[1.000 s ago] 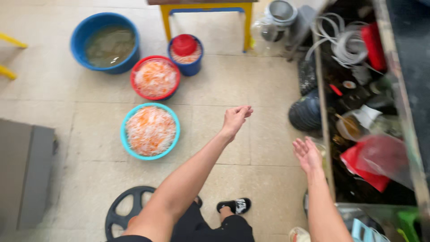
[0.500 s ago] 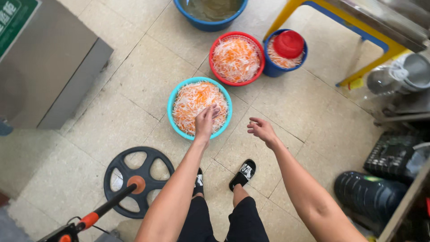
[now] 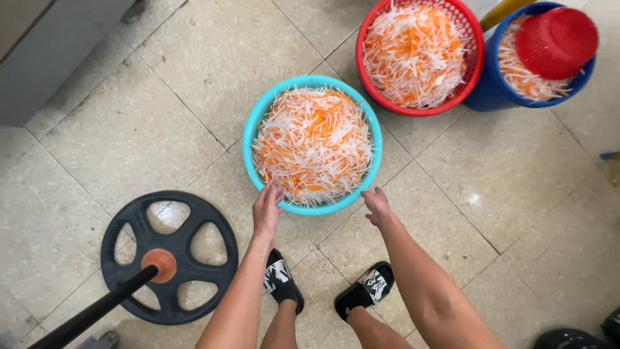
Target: The person cleans a plastic slicer in a bucket of water, adjusts a floor fan, moves the bucket into a restroom to empty it, and then retrieves cash from a storage cabinet to hand to another person.
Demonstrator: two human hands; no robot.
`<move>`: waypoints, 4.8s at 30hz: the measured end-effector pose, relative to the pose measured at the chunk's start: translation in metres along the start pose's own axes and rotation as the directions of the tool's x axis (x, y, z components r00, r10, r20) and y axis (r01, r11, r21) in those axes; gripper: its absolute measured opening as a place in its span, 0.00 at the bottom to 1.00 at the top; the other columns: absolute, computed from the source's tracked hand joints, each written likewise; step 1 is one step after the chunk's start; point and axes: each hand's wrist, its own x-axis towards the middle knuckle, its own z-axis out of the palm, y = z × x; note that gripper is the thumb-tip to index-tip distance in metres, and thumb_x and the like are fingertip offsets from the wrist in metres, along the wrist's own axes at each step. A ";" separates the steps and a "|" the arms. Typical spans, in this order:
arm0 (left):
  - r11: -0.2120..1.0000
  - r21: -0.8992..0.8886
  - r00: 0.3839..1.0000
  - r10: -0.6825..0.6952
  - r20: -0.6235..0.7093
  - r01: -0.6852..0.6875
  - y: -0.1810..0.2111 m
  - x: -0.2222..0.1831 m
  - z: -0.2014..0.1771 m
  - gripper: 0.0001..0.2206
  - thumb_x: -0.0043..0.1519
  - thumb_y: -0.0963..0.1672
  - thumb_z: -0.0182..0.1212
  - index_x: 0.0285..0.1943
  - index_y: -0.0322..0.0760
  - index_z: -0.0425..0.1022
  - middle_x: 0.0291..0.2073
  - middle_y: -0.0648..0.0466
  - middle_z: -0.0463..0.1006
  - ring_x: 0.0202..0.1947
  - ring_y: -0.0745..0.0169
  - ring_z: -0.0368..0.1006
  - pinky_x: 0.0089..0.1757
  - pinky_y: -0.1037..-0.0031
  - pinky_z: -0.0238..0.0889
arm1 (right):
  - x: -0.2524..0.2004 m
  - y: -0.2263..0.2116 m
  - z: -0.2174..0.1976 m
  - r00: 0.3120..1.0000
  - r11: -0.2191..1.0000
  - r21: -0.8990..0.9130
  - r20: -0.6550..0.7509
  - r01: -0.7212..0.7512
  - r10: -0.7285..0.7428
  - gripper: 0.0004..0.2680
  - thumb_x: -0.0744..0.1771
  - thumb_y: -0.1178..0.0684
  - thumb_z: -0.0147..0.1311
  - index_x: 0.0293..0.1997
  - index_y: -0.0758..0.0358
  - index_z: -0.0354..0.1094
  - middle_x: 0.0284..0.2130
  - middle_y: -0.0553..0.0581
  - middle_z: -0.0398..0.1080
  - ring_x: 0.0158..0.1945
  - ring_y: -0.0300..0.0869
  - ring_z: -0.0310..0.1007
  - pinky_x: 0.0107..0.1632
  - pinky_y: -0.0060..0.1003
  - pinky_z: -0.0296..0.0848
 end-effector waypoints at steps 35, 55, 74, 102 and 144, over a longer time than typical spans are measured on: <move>0.374 0.712 0.792 0.428 0.436 -0.595 -0.019 0.009 0.126 0.22 0.71 0.49 0.48 0.72 0.38 0.65 0.65 0.39 0.70 0.66 0.41 0.63 0.62 0.57 0.54 | 0.003 0.205 -0.350 0.959 0.913 0.409 -0.254 -0.008 0.122 0.13 0.65 0.61 0.48 0.55 0.67 0.68 0.47 0.61 0.70 0.49 0.50 0.69 0.61 0.57 0.66; 0.496 0.411 0.621 0.738 0.265 -0.765 0.310 -0.180 0.057 0.19 0.71 0.48 0.49 0.66 0.34 0.72 0.61 0.42 0.76 0.62 0.48 0.72 0.59 0.66 0.63 | -0.266 -0.134 -0.192 0.838 0.830 -0.188 -0.056 0.526 -0.543 0.21 0.68 0.47 0.52 0.71 0.58 0.61 0.58 0.64 0.72 0.63 0.48 0.70 0.62 0.41 0.67; 0.626 0.704 0.324 0.779 -0.537 -0.336 0.441 -0.517 -0.330 0.30 0.62 0.48 0.66 0.74 0.37 0.61 0.62 0.39 0.74 0.62 0.41 0.72 0.58 0.59 0.64 | -0.805 -0.271 0.282 0.094 0.251 -0.088 0.995 0.964 -0.013 0.18 0.69 0.51 0.47 0.68 0.63 0.62 0.52 0.58 0.76 0.52 0.41 0.78 0.56 0.37 0.72; 0.498 0.636 0.700 0.078 -0.710 0.589 0.370 -0.624 -0.472 0.52 0.31 0.57 0.85 0.64 0.30 0.68 0.56 0.45 0.78 0.60 0.50 0.73 0.69 0.54 0.42 | -0.765 -0.043 0.512 0.087 -0.463 0.001 0.982 0.886 0.169 0.32 0.51 0.36 0.77 0.57 0.52 0.70 0.47 0.53 0.79 0.52 0.47 0.78 0.56 0.40 0.74; 0.841 0.528 0.829 0.375 -0.415 -0.117 0.442 -0.567 -0.477 0.36 0.60 0.60 0.56 0.68 0.31 0.68 0.63 0.41 0.74 0.65 0.49 0.70 0.61 0.65 0.62 | -0.917 -0.166 0.421 -0.173 0.136 0.243 0.904 0.961 -0.390 0.22 0.72 0.39 0.37 0.73 0.59 0.52 0.65 0.64 0.65 0.68 0.53 0.65 0.68 0.43 0.61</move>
